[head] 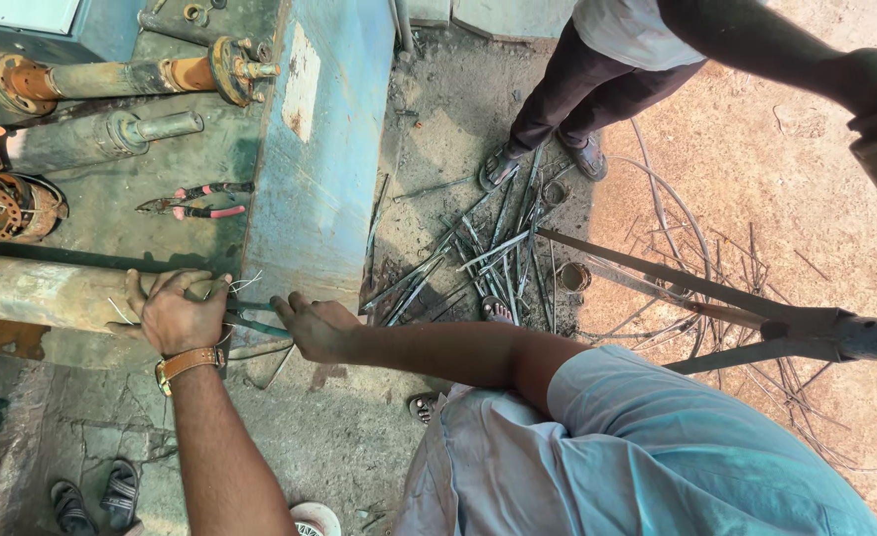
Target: The person uses pliers to pull a thin wire through a long metal tube, then rotates the tube to wind the wire into a coil inside. The person repeatedly adjusts the wire and tube to form a tight coil.
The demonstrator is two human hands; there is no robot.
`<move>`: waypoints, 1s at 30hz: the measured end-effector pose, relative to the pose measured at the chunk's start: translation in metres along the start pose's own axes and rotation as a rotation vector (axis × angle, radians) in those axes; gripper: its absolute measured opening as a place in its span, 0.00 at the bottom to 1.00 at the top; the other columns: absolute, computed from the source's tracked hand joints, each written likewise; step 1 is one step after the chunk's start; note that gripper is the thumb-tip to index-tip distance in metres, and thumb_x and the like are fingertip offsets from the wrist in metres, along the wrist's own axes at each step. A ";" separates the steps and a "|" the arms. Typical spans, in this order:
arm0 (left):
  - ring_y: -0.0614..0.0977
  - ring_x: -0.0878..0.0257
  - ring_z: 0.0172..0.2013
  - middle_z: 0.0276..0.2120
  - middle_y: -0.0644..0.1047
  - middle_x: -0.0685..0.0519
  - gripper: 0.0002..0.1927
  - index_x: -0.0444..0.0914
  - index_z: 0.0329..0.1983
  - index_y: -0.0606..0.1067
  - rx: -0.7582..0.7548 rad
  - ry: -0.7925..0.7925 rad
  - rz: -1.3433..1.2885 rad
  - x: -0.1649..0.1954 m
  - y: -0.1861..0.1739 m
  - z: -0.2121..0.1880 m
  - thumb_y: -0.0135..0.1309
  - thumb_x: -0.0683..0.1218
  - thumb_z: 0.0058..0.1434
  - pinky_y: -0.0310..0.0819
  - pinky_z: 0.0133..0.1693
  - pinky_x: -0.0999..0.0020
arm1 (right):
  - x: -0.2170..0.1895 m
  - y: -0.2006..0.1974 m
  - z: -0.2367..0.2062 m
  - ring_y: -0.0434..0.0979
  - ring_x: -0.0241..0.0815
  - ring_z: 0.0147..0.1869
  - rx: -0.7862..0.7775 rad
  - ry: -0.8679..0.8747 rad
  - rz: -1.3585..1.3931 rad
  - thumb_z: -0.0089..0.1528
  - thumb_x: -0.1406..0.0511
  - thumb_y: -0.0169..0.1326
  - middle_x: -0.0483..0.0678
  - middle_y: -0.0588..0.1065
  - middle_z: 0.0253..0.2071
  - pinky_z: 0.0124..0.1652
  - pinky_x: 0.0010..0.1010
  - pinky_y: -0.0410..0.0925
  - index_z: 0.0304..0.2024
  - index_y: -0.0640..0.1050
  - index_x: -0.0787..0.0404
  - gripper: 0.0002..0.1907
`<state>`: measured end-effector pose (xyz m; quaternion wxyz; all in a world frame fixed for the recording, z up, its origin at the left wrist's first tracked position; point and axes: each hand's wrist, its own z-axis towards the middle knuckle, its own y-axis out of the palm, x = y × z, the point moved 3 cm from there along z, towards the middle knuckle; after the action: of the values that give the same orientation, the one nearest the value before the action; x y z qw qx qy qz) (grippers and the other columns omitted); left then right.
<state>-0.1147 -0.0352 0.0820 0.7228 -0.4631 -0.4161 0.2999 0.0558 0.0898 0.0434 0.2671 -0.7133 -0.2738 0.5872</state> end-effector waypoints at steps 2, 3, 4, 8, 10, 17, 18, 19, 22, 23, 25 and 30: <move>0.57 0.47 0.74 0.53 0.80 0.63 0.14 0.56 0.36 0.84 0.005 0.025 0.038 0.001 -0.001 0.000 0.71 0.61 0.50 0.19 0.59 0.16 | -0.006 -0.002 -0.009 0.82 0.62 0.40 0.008 -0.030 0.023 0.56 0.71 0.51 0.67 0.67 0.57 0.35 0.46 0.75 0.71 0.55 0.69 0.40; 0.56 0.46 0.74 0.53 0.80 0.62 0.14 0.56 0.37 0.84 0.007 0.035 0.056 0.003 -0.002 0.000 0.71 0.61 0.50 0.19 0.58 0.16 | -0.009 -0.003 -0.013 0.81 0.62 0.42 0.012 -0.043 0.027 0.56 0.70 0.51 0.68 0.67 0.57 0.37 0.45 0.75 0.71 0.55 0.69 0.40; 0.56 0.47 0.74 0.53 0.80 0.61 0.13 0.56 0.37 0.84 0.012 0.029 0.064 0.004 -0.004 0.000 0.70 0.61 0.51 0.19 0.59 0.16 | -0.012 -0.004 -0.013 0.81 0.63 0.44 0.014 -0.058 0.030 0.56 0.70 0.52 0.68 0.68 0.57 0.38 0.45 0.76 0.70 0.55 0.70 0.40; 0.57 0.49 0.75 0.53 0.81 0.64 0.12 0.56 0.36 0.84 0.032 0.007 0.060 0.009 -0.010 -0.003 0.69 0.61 0.52 0.19 0.60 0.16 | -0.017 -0.001 -0.008 0.77 0.64 0.54 0.025 -0.075 0.119 0.53 0.68 0.54 0.67 0.71 0.53 0.49 0.48 0.72 0.67 0.59 0.70 0.40; 0.59 0.51 0.75 0.52 0.81 0.66 0.12 0.56 0.36 0.84 0.051 0.007 0.043 0.011 -0.012 -0.006 0.70 0.61 0.52 0.20 0.62 0.17 | -0.015 0.004 0.000 0.76 0.63 0.56 -0.058 -0.014 0.205 0.54 0.67 0.54 0.64 0.73 0.51 0.52 0.48 0.70 0.66 0.61 0.68 0.38; 0.63 0.54 0.73 0.48 0.82 0.69 0.11 0.56 0.32 0.82 0.124 0.042 0.027 0.008 -0.007 -0.003 0.73 0.59 0.52 0.21 0.64 0.20 | -0.010 0.020 0.025 0.65 0.38 0.26 -0.350 0.339 1.241 0.53 0.71 0.59 0.49 0.69 0.30 0.21 0.33 0.59 0.59 0.71 0.75 0.31; 0.63 0.55 0.73 0.48 0.82 0.69 0.11 0.56 0.31 0.82 0.131 0.052 0.036 0.008 -0.006 -0.002 0.73 0.59 0.52 0.21 0.64 0.20 | -0.011 0.021 0.027 0.64 0.37 0.24 -0.359 0.385 1.301 0.53 0.72 0.58 0.48 0.68 0.29 0.20 0.32 0.57 0.59 0.70 0.72 0.30; 0.64 0.55 0.73 0.47 0.82 0.69 0.10 0.56 0.31 0.82 0.138 0.056 0.032 0.007 -0.005 -0.001 0.73 0.59 0.52 0.21 0.64 0.19 | -0.011 0.022 0.029 0.62 0.35 0.23 -0.368 0.432 1.360 0.53 0.74 0.57 0.47 0.67 0.28 0.19 0.30 0.55 0.59 0.69 0.70 0.30; 0.67 0.58 0.70 0.47 0.82 0.70 0.10 0.56 0.31 0.82 0.149 0.065 0.020 0.008 -0.005 0.002 0.73 0.59 0.53 0.22 0.63 0.19 | -0.013 0.022 0.031 0.60 0.33 0.21 -0.357 0.408 1.310 0.51 0.74 0.56 0.45 0.65 0.27 0.17 0.29 0.54 0.59 0.71 0.73 0.32; 0.68 0.59 0.70 0.47 0.82 0.70 0.10 0.56 0.32 0.82 0.145 0.062 0.016 0.009 -0.005 0.002 0.73 0.59 0.52 0.22 0.64 0.19 | -0.013 0.022 0.031 0.60 0.32 0.20 -0.348 0.375 1.258 0.50 0.74 0.56 0.45 0.64 0.26 0.17 0.28 0.54 0.60 0.73 0.75 0.33; 0.69 0.60 0.68 0.46 0.82 0.70 0.11 0.56 0.32 0.82 0.136 0.062 0.012 0.010 -0.007 0.003 0.73 0.59 0.52 0.23 0.64 0.20 | -0.010 0.023 0.032 0.65 0.38 0.21 -0.291 0.404 1.079 0.46 0.74 0.56 0.49 0.69 0.27 0.19 0.31 0.59 0.62 0.72 0.68 0.38; 0.70 0.59 0.67 0.45 0.82 0.70 0.11 0.56 0.31 0.82 0.098 0.040 0.036 0.012 -0.008 0.003 0.72 0.59 0.51 0.24 0.63 0.19 | -0.003 0.025 0.033 0.77 0.43 0.37 -0.209 0.307 0.814 0.45 0.71 0.58 0.52 0.79 0.39 0.35 0.34 0.72 0.65 0.72 0.61 0.42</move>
<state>-0.1112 -0.0271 0.0936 0.7475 -0.4403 -0.3779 0.3235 0.0243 0.0720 0.0224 -0.0217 -0.8651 0.0142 0.5009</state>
